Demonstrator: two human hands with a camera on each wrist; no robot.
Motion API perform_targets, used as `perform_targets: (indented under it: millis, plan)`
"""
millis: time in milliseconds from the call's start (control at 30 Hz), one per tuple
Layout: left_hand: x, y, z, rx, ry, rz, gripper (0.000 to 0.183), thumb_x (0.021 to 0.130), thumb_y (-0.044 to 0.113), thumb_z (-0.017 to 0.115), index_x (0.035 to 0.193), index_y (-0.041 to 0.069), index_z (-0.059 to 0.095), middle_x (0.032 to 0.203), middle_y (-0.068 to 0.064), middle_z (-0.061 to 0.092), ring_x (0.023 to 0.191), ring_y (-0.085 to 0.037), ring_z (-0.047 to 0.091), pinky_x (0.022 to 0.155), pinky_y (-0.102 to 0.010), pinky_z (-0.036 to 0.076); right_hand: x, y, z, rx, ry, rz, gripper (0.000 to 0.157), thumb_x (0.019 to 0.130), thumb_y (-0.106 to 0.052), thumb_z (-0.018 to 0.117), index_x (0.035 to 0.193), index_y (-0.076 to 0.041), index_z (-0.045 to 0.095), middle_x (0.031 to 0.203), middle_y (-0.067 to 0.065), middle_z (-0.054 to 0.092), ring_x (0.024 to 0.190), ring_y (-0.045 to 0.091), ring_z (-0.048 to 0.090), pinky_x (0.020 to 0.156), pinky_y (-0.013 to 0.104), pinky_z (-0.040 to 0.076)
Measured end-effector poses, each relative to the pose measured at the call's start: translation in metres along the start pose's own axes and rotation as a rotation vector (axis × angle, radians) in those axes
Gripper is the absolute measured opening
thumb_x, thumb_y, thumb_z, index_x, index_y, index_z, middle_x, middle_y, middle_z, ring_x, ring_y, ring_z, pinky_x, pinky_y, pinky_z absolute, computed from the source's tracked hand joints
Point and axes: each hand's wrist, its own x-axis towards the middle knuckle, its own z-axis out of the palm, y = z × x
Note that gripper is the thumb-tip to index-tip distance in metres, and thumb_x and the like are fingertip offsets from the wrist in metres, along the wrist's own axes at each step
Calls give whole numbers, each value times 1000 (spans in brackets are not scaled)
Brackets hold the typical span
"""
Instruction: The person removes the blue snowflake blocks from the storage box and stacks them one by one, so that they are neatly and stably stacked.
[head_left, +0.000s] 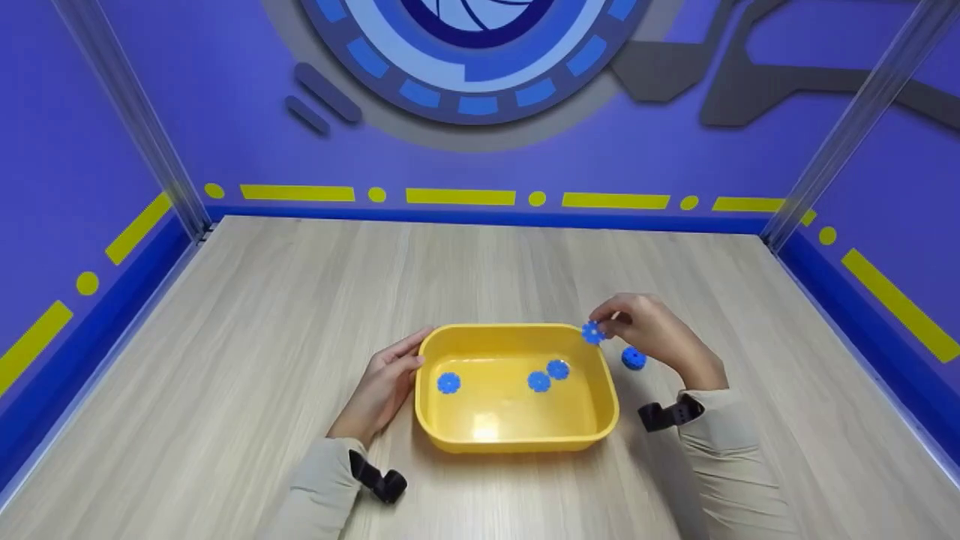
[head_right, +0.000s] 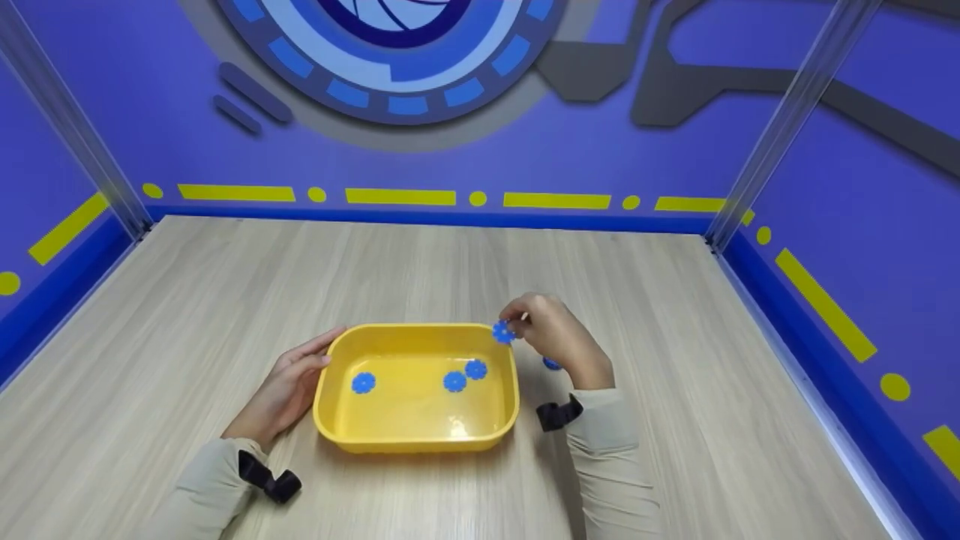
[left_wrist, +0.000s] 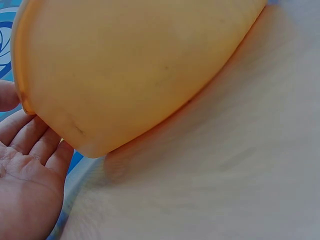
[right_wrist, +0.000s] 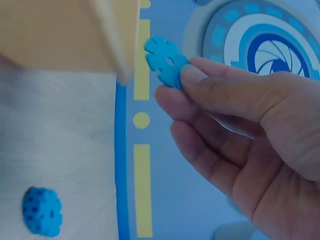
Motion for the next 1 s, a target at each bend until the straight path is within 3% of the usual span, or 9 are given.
perform_targets:
  millis: [467,833,1000]
  plan:
    - [0,0,1,-5,1,-4,57,89,-3,49,144,-8,34,152,-21,34,139,-23,37,109,-32,41,-26,41,14,64,119,79,18,86,5,63,100,-1,72,96,13,70,78,19,65,72,31,60]
    - [-1,-1,1,-5,8,-15,57,89,-4,47,145,-7,34,153,-20,33,139,-23,36,110,-32,39,-34,61,16,101,101,205,17,89,3,61,102,1,72,98,17,70,75,17,64,64,18,53]
    - [0,1,0,-3,8,-7,57,89,-4,48,144,-8,34,153,-21,33,141,-24,33,111,-32,38,-35,66,16,111,92,266,19,91,0,59,106,2,70,99,18,70,78,21,65,63,19,53]
